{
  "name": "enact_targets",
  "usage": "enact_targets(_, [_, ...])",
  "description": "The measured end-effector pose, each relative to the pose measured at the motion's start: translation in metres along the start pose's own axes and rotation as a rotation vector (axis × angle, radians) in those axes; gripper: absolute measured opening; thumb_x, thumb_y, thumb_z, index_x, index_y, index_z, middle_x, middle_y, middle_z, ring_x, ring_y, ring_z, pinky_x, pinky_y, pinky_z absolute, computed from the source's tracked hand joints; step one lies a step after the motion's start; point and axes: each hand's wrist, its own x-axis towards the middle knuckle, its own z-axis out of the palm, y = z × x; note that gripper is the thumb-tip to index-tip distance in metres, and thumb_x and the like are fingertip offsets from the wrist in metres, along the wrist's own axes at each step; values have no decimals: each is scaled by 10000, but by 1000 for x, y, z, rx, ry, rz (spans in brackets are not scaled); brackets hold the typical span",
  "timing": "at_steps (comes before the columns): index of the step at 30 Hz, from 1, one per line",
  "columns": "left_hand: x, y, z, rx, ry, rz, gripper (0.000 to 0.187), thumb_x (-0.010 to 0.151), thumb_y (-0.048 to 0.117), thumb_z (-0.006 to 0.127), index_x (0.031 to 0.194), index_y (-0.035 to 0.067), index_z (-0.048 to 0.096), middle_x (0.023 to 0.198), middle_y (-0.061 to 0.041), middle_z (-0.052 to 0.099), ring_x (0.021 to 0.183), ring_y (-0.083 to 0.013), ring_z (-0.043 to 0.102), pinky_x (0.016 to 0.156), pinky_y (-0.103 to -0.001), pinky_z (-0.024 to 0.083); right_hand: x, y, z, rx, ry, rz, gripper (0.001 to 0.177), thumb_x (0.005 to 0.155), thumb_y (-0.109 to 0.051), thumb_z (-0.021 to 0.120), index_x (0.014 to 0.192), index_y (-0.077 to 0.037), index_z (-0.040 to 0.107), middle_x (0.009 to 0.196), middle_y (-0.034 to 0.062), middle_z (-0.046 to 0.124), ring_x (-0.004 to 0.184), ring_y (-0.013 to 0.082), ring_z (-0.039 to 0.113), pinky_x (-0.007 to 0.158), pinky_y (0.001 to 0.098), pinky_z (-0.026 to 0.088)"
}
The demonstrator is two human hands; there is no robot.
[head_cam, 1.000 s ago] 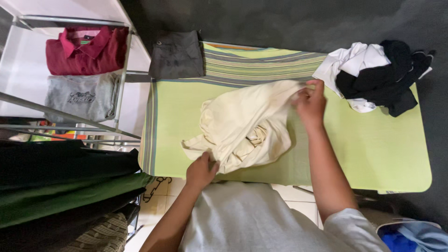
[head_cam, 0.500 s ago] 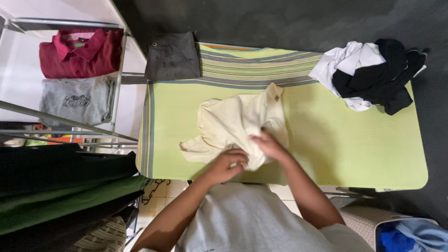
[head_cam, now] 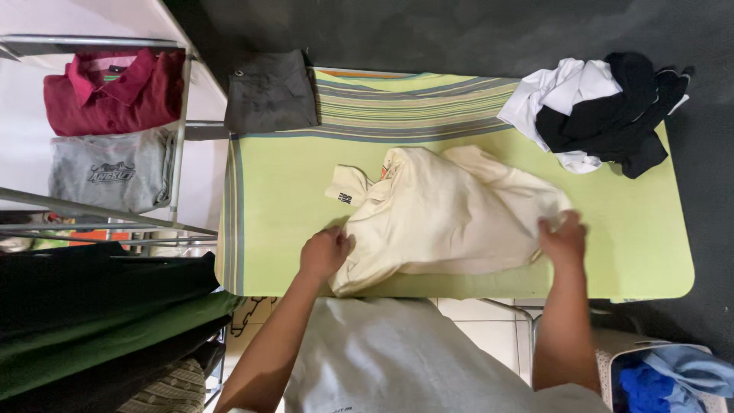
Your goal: The person hangs a patterned shirt on a hanger and places it on a clothing rack. They then pick up a cream-colored t-shirt, unfold it on a table, and fold it neatly by hand.
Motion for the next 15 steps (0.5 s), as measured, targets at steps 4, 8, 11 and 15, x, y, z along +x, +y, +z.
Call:
enact_targets(4, [16,23,23,-135,286,171,255,912,256,696,1030,40,628,1003,-198,689,931,-408,672,832,-479,544,-40,2,37,-53,-329,129,714,870,-561,723,1267,8,551,1097,315,708,1010,456,671,869,511,546])
enact_targets(8, [50,37,39,-282,477,391,598,801,249,774,1254,-70,548,1142,-294,620,1009,-476,617,854,-487,517,-73,-29,32,38,-434,498,708,900,-561,698,1168,79,555,940,266,752,656,351,753,576,419,603])
enact_targets(11, [70,32,51,-242,61,103,830,787,231,786,1496,27,405,1099,-255,640,925,-440,651,784,-511,523,-75,-23,41,181,-498,618,549,922,-459,675,1072,66,620,899,241,722,579,309,709,479,396,574])
enact_targets(15, [81,20,59,-184,22,123,352,857,254,724,1168,91,702,947,-197,724,868,-374,701,808,-469,550,-56,1,76,564,-517,570,305,980,-238,557,1022,61,600,817,216,665,549,297,644,445,434,520])
